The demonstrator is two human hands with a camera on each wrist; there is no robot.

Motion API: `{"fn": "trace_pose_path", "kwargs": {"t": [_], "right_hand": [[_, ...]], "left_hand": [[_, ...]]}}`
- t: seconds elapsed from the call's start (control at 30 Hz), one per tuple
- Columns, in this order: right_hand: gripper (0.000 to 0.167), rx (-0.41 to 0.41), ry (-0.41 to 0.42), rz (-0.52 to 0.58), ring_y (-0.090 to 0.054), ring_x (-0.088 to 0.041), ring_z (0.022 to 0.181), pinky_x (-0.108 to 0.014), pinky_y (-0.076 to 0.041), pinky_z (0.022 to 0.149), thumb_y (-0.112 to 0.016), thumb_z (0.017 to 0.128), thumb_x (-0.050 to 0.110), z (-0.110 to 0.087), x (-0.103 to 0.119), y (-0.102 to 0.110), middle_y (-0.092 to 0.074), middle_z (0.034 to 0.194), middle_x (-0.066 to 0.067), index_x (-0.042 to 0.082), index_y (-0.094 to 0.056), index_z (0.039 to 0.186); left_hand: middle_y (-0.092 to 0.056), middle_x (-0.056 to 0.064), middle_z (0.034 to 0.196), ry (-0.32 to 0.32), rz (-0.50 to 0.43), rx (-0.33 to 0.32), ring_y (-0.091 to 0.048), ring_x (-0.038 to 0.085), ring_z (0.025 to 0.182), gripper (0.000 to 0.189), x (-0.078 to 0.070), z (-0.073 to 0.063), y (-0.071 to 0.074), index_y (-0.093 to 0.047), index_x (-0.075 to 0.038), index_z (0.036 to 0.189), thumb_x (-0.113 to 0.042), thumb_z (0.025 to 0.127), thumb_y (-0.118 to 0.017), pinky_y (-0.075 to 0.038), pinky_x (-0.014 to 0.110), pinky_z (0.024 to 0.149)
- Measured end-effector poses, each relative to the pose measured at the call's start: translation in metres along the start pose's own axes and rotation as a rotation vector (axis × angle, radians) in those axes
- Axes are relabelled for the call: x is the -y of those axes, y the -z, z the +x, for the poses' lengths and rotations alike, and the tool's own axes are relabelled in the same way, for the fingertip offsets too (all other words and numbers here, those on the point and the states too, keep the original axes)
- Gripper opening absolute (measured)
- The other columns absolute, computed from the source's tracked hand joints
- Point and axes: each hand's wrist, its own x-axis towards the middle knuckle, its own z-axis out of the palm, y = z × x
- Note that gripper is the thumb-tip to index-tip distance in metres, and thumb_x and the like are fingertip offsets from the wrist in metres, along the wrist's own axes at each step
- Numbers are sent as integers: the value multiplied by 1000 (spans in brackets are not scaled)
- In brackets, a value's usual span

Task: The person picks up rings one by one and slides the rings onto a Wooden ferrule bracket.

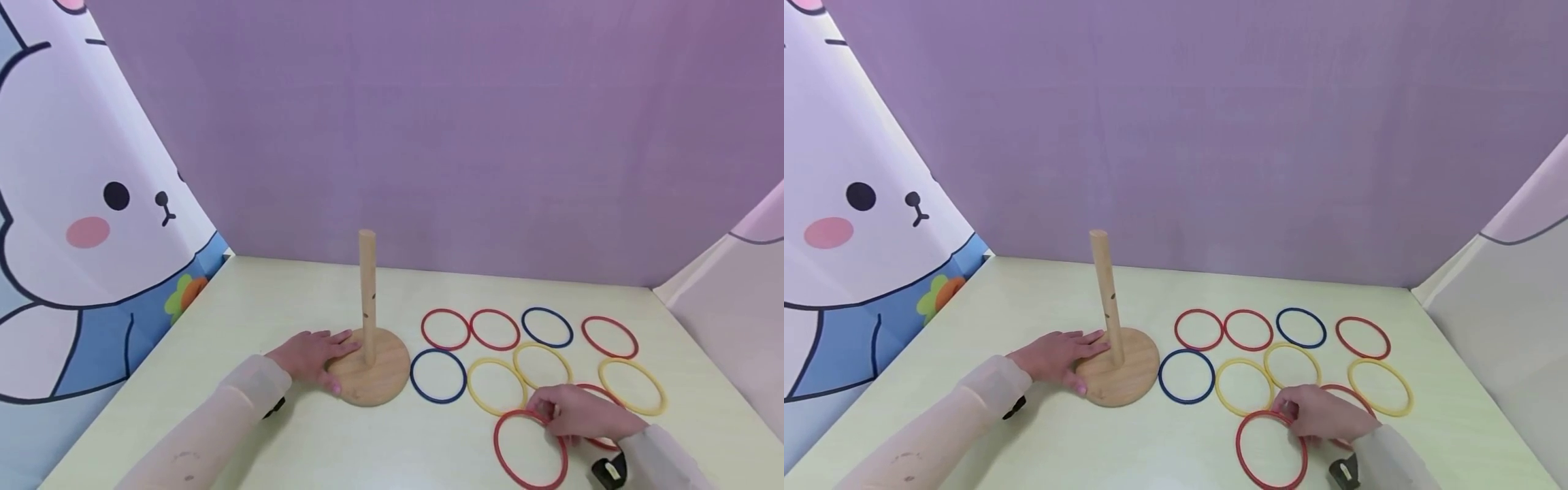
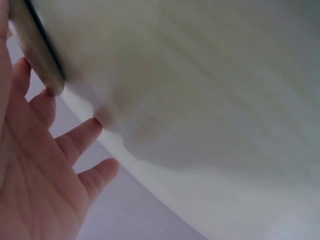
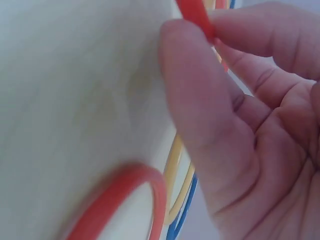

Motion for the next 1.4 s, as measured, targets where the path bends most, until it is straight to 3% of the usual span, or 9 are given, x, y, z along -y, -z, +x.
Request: {"fn": "trace_pose_path", "kwargs": {"t": [0.23,0.57,0.83,1.2,1.4], "right_hand": [[20,45,37,138,-52,-9,51,-24,-48,47,-63,84,-2,2,4,9,-55,73,2,6,-63,102],[30,-37,23,192,-56,-12,52,-27,-50,47,-60,82,-6,7,28,20,-55,82,-7,-8,-60,111],[38,-112,-44,283,-60,-21,60,-30,-51,51,-61,85,-1,12,47,34,-55,83,-9,-12,-53,121],[40,-203,-82,390,-59,-19,73,-30,-53,61,-58,93,5,18,95,62,-56,88,-11,-11,-46,128],[43,-239,-42,424,-60,-17,73,-29,-54,62,-55,93,1,27,123,73,-56,88,-8,-12,-41,132]], "left_hand": [[-35,12,152,-16,23,-9,-44,44,126,96,0,4,-1,-39,-17,147,-61,69,-73,-38,57,99],[-34,13,152,-22,-11,-5,-43,46,126,96,-3,2,4,-39,-16,147,-59,69,-74,-39,58,97],[-34,11,152,-7,-27,-1,-42,46,128,97,-3,-1,1,-39,-17,148,-59,68,-75,-38,59,98],[-34,10,153,8,-19,10,-42,45,128,95,-1,-1,0,-39,-18,147,-57,68,-76,-39,59,97],[-33,8,153,28,-31,31,-41,44,129,94,-5,0,4,-40,-19,147,-53,68,-77,-38,60,97]]}}
